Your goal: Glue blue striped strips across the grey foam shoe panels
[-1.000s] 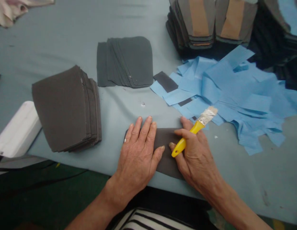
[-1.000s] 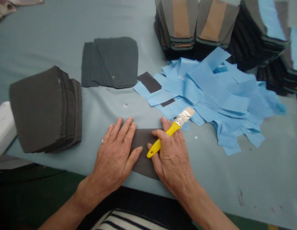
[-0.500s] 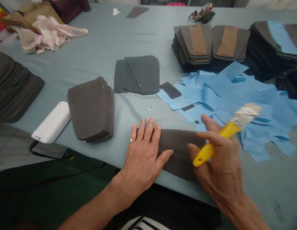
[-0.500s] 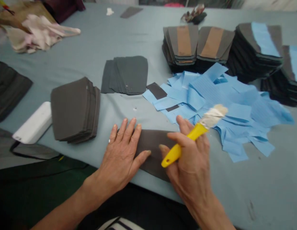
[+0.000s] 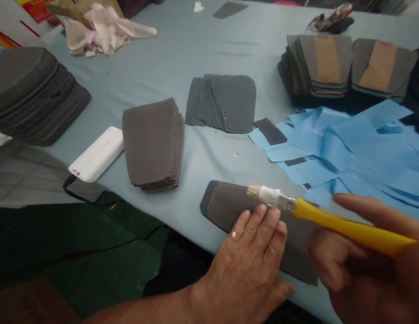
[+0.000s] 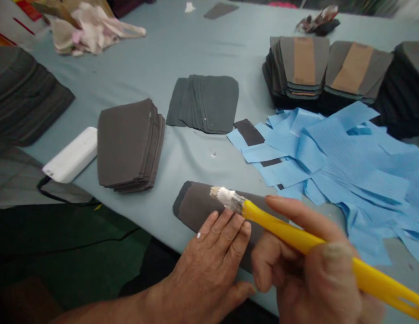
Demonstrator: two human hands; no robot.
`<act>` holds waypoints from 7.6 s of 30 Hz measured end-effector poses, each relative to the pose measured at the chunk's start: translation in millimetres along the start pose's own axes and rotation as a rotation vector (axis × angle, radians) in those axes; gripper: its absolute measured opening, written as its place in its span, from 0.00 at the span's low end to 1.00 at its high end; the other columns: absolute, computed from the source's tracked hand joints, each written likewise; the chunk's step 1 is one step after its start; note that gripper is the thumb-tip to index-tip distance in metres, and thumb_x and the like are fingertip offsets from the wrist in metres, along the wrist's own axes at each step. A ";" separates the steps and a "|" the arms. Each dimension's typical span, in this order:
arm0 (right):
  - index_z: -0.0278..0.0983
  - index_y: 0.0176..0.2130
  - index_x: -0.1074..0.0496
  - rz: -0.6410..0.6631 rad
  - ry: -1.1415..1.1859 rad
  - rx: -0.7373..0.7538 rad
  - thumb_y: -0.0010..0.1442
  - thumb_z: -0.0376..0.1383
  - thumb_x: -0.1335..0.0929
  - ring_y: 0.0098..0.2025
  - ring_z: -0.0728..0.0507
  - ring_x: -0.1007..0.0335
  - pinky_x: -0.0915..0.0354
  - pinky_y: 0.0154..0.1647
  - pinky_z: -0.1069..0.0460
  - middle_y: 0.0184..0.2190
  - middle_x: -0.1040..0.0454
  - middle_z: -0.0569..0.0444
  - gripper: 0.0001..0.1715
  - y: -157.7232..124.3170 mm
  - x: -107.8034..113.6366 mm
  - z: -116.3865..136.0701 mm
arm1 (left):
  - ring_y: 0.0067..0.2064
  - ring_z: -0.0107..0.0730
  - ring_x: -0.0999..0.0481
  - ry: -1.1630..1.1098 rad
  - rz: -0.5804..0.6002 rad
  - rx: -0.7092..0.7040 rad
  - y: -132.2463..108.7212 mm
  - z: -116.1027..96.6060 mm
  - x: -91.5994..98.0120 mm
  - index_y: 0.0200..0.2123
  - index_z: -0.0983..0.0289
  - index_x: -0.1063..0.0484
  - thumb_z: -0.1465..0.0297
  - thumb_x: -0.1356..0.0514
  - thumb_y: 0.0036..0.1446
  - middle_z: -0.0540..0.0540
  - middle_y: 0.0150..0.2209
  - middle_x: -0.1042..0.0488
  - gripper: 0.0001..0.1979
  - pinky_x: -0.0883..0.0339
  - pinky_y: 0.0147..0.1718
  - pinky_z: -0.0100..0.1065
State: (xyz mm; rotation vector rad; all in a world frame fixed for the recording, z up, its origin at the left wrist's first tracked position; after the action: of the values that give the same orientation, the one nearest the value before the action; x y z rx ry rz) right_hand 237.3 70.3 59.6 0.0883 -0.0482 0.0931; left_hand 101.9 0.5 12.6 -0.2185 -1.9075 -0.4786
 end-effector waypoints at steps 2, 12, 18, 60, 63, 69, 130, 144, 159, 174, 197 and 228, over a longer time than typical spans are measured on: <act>0.48 0.48 0.16 0.058 0.028 -0.033 0.75 0.51 0.34 0.16 0.49 0.34 0.40 0.16 0.56 0.17 0.30 0.59 0.19 5.8 -22.2 0.7 | 0.74 0.53 0.37 -0.038 -0.034 0.019 -1.1 1.0 -3.3 0.71 0.77 0.41 0.48 0.43 0.72 0.67 0.73 0.34 0.41 0.52 0.76 0.47; 0.39 0.34 0.20 0.158 -0.074 -0.103 0.73 0.49 0.30 0.17 0.50 0.33 0.32 0.20 0.57 0.16 0.32 0.60 0.22 18.6 -54.8 -19.9 | 0.74 0.52 0.36 -0.121 0.061 0.013 2.1 1.4 -8.8 0.73 0.72 0.41 0.56 0.46 0.75 0.64 0.74 0.34 0.34 0.46 0.75 0.48; 0.39 0.33 0.22 0.159 -0.153 -0.044 0.74 0.49 0.31 0.16 0.51 0.34 0.34 0.18 0.58 0.15 0.32 0.61 0.22 20.7 -65.2 -10.6 | 0.73 0.52 0.35 -0.092 0.006 0.004 4.5 1.8 -7.7 0.72 0.69 0.36 0.59 0.47 0.75 0.62 0.73 0.33 0.30 0.46 0.73 0.47; 0.41 0.39 0.20 -0.011 -0.379 0.102 0.71 0.49 0.27 0.25 0.49 0.27 0.29 0.25 0.55 0.29 0.22 0.56 0.15 18.1 -58.6 -6.8 | 0.79 0.54 0.48 -0.017 0.004 0.070 -0.6 -7.2 -23.9 0.77 0.77 0.49 0.59 0.49 0.76 0.66 0.78 0.45 0.36 0.54 0.77 0.48; 0.42 0.40 0.19 0.024 -0.354 0.099 0.70 0.48 0.26 0.26 0.50 0.27 0.29 0.26 0.57 0.32 0.21 0.56 0.13 18.7 -47.9 -7.7 | 0.80 0.52 0.50 -0.052 -0.018 0.083 -2.5 -4.2 -19.3 0.76 0.76 0.45 0.55 0.47 0.75 0.64 0.78 0.43 0.38 0.57 0.77 0.46; 0.43 0.35 0.21 0.202 -0.257 0.045 0.67 0.49 0.24 0.29 0.51 0.25 0.27 0.30 0.60 0.30 0.22 0.59 0.14 22.2 -44.9 -7.7 | 0.78 0.48 0.44 -0.101 -0.021 0.084 0.2 -0.6 -12.7 0.73 0.71 0.39 0.54 0.42 0.72 0.59 0.76 0.38 0.36 0.60 0.77 0.44; 0.40 0.31 0.21 0.208 -0.354 0.025 0.67 0.40 0.26 0.22 0.49 0.25 0.28 0.22 0.58 0.26 0.21 0.58 0.11 22.9 -54.4 -12.5 | 0.74 0.48 0.35 -0.072 -0.068 0.046 1.9 -2.7 -13.7 0.74 0.73 0.42 0.62 0.46 0.76 0.61 0.72 0.31 0.31 0.51 0.76 0.46; 0.40 0.36 0.18 -0.294 -0.142 0.118 0.66 0.47 0.24 0.23 0.49 0.30 0.32 0.27 0.52 0.24 0.25 0.58 0.14 24.7 -15.2 -5.6 | 0.77 0.48 0.40 -0.072 -0.039 0.098 -1.9 1.7 -11.6 0.72 0.72 0.39 0.49 0.36 0.66 0.63 0.76 0.38 0.43 0.60 0.77 0.43; 0.37 0.30 0.24 -0.632 -0.133 0.104 0.64 0.54 0.25 0.19 0.51 0.35 0.36 0.21 0.55 0.22 0.31 0.60 0.24 -10.0 101.9 -29.1 | 0.77 0.56 0.41 0.105 -0.101 -0.032 2.2 5.9 -13.3 0.70 0.77 0.38 0.57 0.50 0.75 0.72 0.73 0.35 0.33 0.57 0.76 0.48; 0.39 0.30 0.22 -0.476 -0.362 0.096 0.71 0.46 0.30 0.20 0.49 0.34 0.36 0.20 0.55 0.19 0.29 0.59 0.21 -22.8 81.5 -38.6 | 0.82 0.42 0.65 0.149 -0.035 -0.074 4.7 7.5 -11.9 0.70 0.80 0.39 0.59 0.47 0.74 0.76 0.71 0.34 0.33 0.65 0.78 0.45; 0.37 0.32 0.21 -0.602 -0.464 0.165 0.71 0.48 0.28 0.22 0.49 0.30 0.33 0.24 0.54 0.21 0.27 0.58 0.21 -28.1 87.9 -15.0 | 0.82 0.48 0.60 0.099 -0.072 -0.070 4.3 5.5 -11.2 0.70 0.81 0.39 0.61 0.46 0.74 0.76 0.72 0.36 0.32 0.64 0.78 0.47; 0.38 0.31 0.23 -0.741 -0.046 0.147 0.64 0.48 0.23 0.20 0.49 0.33 0.32 0.24 0.53 0.20 0.29 0.59 0.18 -26.0 103.2 -9.5 | 0.81 0.51 0.55 0.211 -0.202 -0.169 -3.0 19.0 -24.9 0.72 0.78 0.39 0.55 0.48 0.73 0.72 0.77 0.43 0.36 0.64 0.79 0.47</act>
State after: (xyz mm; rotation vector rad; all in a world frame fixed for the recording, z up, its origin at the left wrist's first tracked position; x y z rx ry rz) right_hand 342.9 54.7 53.3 0.2496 -0.0523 -0.6467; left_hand 94.2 7.7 -17.0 -0.0810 -1.6915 -0.7696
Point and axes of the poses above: each hand's wrist, its own y-axis towards the middle knuckle, its own x-axis out of the back of the hand, z = x × y, the point moved 3 cm from there along y, towards the middle knuckle
